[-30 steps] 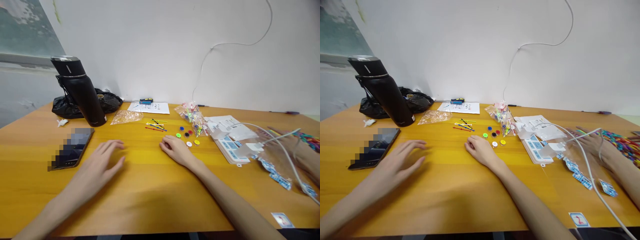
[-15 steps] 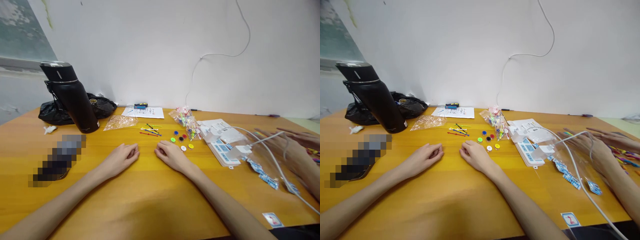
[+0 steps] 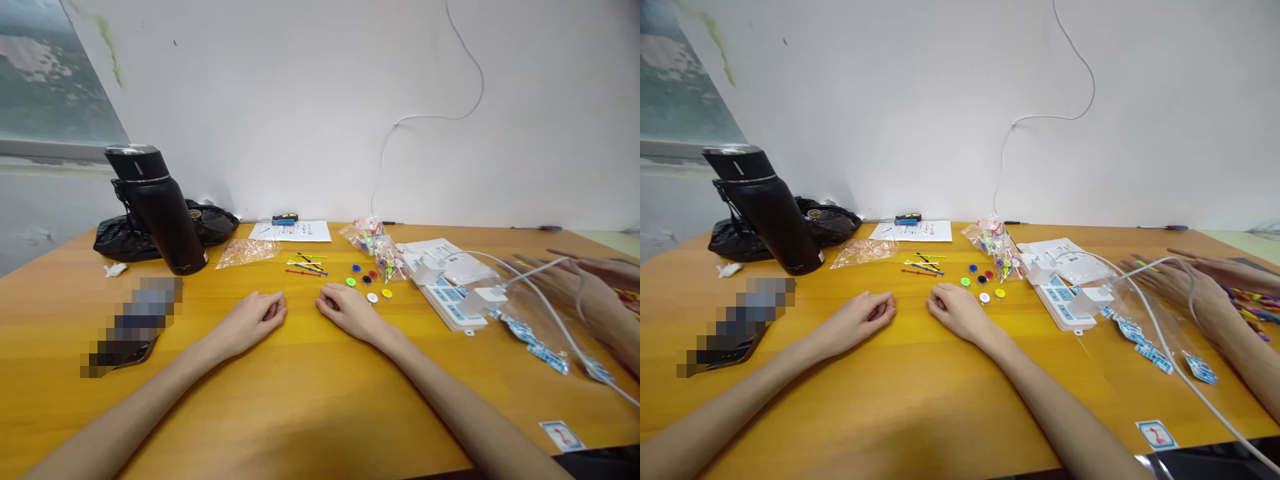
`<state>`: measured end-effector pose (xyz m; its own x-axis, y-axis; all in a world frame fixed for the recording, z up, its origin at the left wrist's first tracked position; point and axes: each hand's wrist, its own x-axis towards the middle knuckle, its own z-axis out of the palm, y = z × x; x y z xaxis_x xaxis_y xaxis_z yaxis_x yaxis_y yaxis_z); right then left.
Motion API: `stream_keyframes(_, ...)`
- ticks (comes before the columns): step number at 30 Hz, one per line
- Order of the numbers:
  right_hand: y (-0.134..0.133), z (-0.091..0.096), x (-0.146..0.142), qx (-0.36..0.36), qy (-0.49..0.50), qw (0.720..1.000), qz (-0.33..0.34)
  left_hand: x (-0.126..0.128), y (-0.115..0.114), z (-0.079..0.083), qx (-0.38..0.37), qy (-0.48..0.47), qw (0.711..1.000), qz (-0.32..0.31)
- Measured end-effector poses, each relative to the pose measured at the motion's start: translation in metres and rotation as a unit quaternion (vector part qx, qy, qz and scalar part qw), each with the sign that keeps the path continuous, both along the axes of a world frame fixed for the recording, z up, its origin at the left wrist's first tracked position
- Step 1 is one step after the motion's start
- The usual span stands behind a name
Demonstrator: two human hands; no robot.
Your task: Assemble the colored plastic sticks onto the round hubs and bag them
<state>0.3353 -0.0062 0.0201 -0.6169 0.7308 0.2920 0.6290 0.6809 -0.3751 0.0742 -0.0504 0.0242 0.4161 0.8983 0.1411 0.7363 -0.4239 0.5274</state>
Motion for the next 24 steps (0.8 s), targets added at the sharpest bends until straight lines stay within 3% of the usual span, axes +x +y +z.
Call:
stream_keyframes(9,-0.002,0.007,0.002,0.031,-0.03,0.999,-0.009,0.0,-0.001,0.001,0.0,0.014,1.0,-0.005)
stream_keyframes(15,0.009,0.019,0.025,0.167,-0.052,0.973,-0.153,-0.001,-0.001,0.0,0.012,0.01,1.0,-0.005)
stream_keyframes(20,0.016,0.013,0.039,0.129,-0.074,0.975,-0.165,0.0,-0.003,0.003,0.015,0.009,1.0,-0.006)
stream_keyframes(24,0.009,0.013,0.029,0.048,-0.023,0.993,-0.108,0.001,-0.004,0.006,0.015,0.012,1.0,-0.008)
